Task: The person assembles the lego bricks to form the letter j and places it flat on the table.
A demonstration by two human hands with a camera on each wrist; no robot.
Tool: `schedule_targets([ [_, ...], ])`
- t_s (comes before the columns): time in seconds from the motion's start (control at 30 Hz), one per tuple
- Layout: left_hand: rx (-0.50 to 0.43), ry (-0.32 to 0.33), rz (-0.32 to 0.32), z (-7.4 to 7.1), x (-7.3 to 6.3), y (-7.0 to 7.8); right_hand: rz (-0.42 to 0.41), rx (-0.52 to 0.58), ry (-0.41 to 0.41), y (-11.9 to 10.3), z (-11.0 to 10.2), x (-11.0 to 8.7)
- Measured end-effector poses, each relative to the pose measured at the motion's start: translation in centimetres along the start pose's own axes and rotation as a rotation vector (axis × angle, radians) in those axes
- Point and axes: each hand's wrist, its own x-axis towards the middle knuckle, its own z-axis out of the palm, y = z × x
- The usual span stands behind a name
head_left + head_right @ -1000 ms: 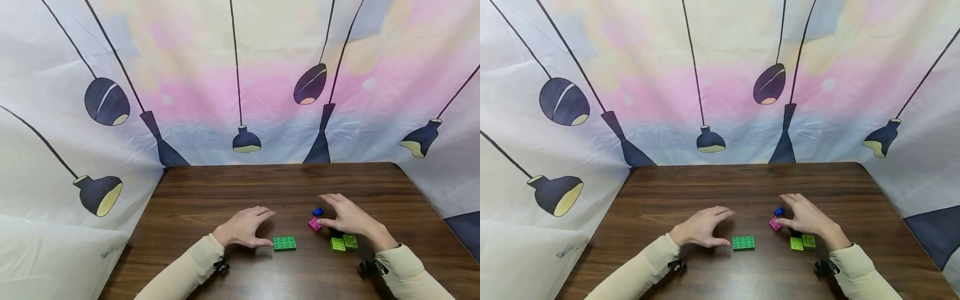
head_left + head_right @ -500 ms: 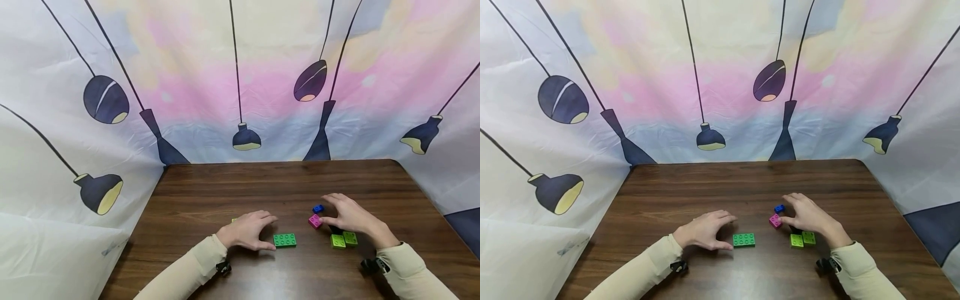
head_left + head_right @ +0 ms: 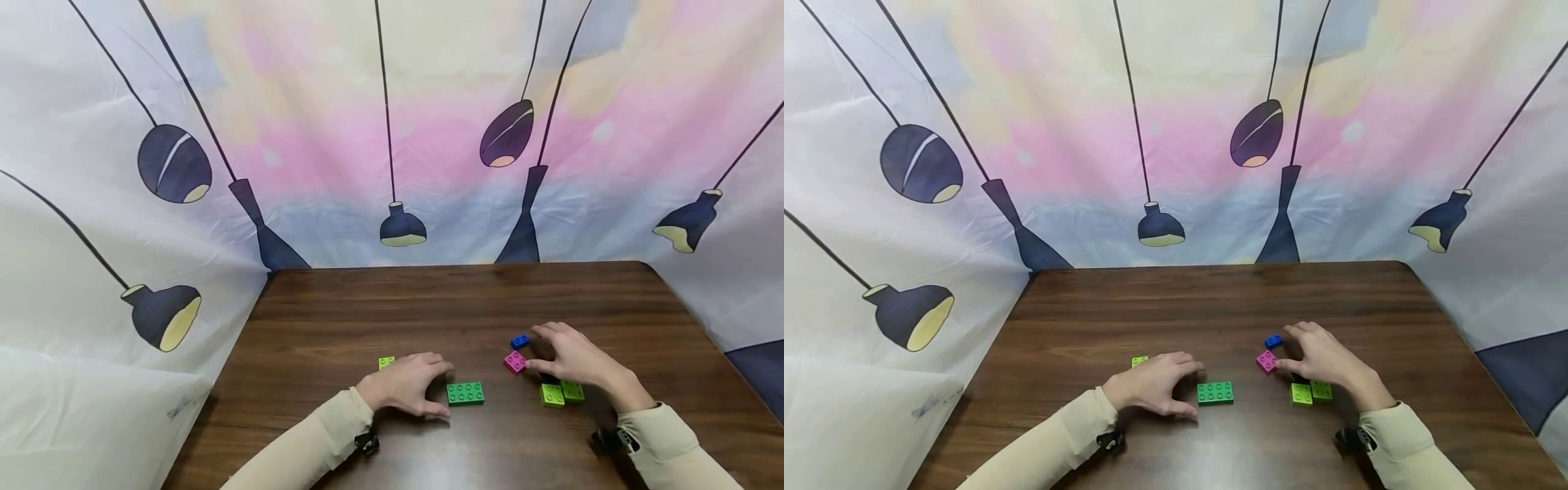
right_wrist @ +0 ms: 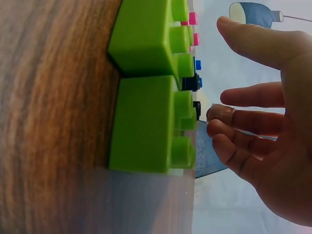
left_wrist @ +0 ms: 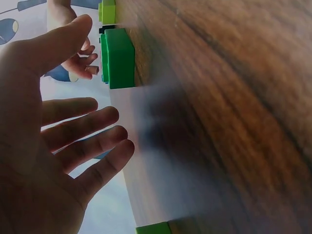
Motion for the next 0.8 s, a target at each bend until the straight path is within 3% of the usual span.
schedule_targets([
  [0.8,-0.064,0.023,0.032,1.11,0.12,-0.21,0.024,0.000,-0.017,0.14,0.54,-0.31],
])
